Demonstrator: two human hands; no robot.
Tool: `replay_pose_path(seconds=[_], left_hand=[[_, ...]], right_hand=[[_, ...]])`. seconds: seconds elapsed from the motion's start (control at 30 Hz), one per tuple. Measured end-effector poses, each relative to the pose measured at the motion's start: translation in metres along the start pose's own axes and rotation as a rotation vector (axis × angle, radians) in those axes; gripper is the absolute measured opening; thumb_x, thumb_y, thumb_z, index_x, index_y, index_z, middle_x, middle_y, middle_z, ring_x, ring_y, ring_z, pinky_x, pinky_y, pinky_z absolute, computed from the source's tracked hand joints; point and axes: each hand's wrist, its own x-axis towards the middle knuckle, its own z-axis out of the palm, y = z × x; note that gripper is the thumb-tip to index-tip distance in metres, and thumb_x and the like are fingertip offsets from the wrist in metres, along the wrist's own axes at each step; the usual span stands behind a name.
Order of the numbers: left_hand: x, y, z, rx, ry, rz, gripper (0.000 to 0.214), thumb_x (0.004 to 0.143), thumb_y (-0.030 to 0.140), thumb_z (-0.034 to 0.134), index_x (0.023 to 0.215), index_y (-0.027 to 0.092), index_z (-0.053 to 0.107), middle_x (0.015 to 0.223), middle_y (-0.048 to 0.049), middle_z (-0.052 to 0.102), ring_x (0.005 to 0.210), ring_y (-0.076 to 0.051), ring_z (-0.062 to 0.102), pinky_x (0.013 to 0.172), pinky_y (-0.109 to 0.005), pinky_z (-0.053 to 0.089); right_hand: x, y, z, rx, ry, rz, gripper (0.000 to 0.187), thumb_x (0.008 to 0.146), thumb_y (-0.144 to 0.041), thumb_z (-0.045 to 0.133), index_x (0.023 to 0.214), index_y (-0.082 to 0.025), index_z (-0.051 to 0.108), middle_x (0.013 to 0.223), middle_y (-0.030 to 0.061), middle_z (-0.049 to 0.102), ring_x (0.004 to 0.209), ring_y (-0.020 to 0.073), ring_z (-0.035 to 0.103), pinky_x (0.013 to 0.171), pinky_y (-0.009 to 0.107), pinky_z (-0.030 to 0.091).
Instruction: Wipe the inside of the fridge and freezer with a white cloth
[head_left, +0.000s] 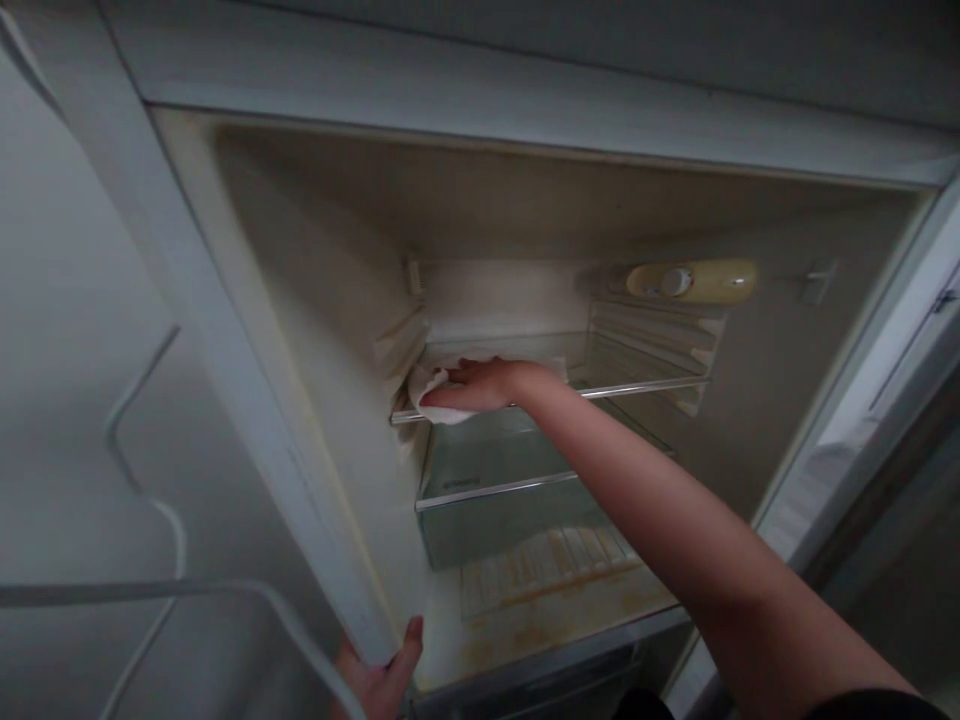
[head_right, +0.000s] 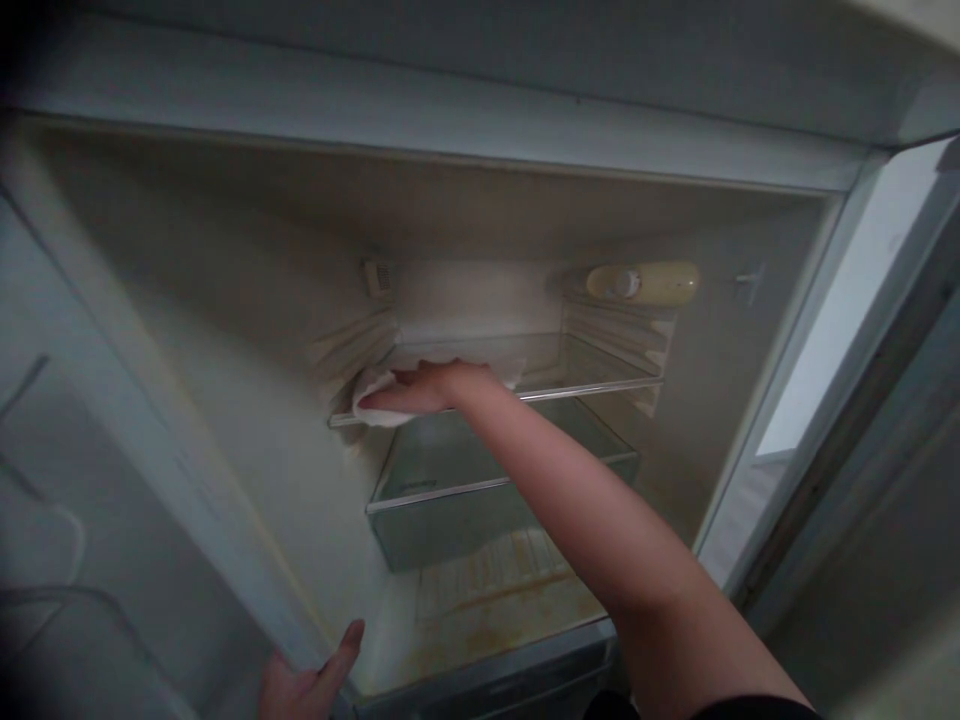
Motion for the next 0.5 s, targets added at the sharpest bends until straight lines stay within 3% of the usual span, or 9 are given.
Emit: replay_pose_path(seconds=[0.13,0.23,0.33,0.5], left_hand=[[0.002,0.006,0.002,-0.061,0.012,0.011,0.048,0.065,0.068,0.068,0.082,0.025,0.059,0.073,-0.0075,0.072,0.089,-0.036,0.073,0.077,-0.047,0.061],[-0.002,0.024,-0.001,-0.111,-0.020,-0.002,0.050,0.062,0.062,0.071,0.090,0.022,0.060,0.083,-0.0100,0.076,0.087,-0.035,0.073,0.080,-0.047,0.061],[-0.005,0.036,-0.003,-0.117,-0.028,-0.004,0.047,0.061,0.059,0.070,0.087,0.022,0.058,0.081,-0.0105,0.075,0.089,-0.035,0.073,0.083,-0.047,0.061],[-0.002,0.018,0.003,-0.146,-0.036,0.012,0.057,0.064,0.063,0.071,0.098,0.018,0.060,0.092,-0.0131,0.076,0.093,-0.034,0.074,0.087,-0.045,0.061]], right_hand=[[-0.010,0.011,-0.001,0.036,-0.005,-0.051,0.098,0.083,-0.089,0.035,0.160,-0.029,0.034,0.169,0.0038,0.020,0.155,0.0372,0.023,0.128,0.053,0.017],[-0.016,0.022,0.003,0.098,0.069,-0.123,0.095,0.083,-0.086,0.042,0.155,-0.024,0.046,0.164,0.0054,0.035,0.150,0.0354,0.035,0.125,0.045,0.027],[-0.018,0.025,0.005,0.115,0.079,-0.154,0.088,0.086,-0.082,0.045,0.150,-0.022,0.052,0.160,0.0069,0.043,0.147,0.0344,0.041,0.122,0.042,0.031],[-0.016,0.023,0.003,0.088,0.064,-0.126,0.091,0.087,-0.081,0.044,0.154,-0.019,0.046,0.164,0.0083,0.036,0.152,0.0334,0.033,0.126,0.043,0.025]])
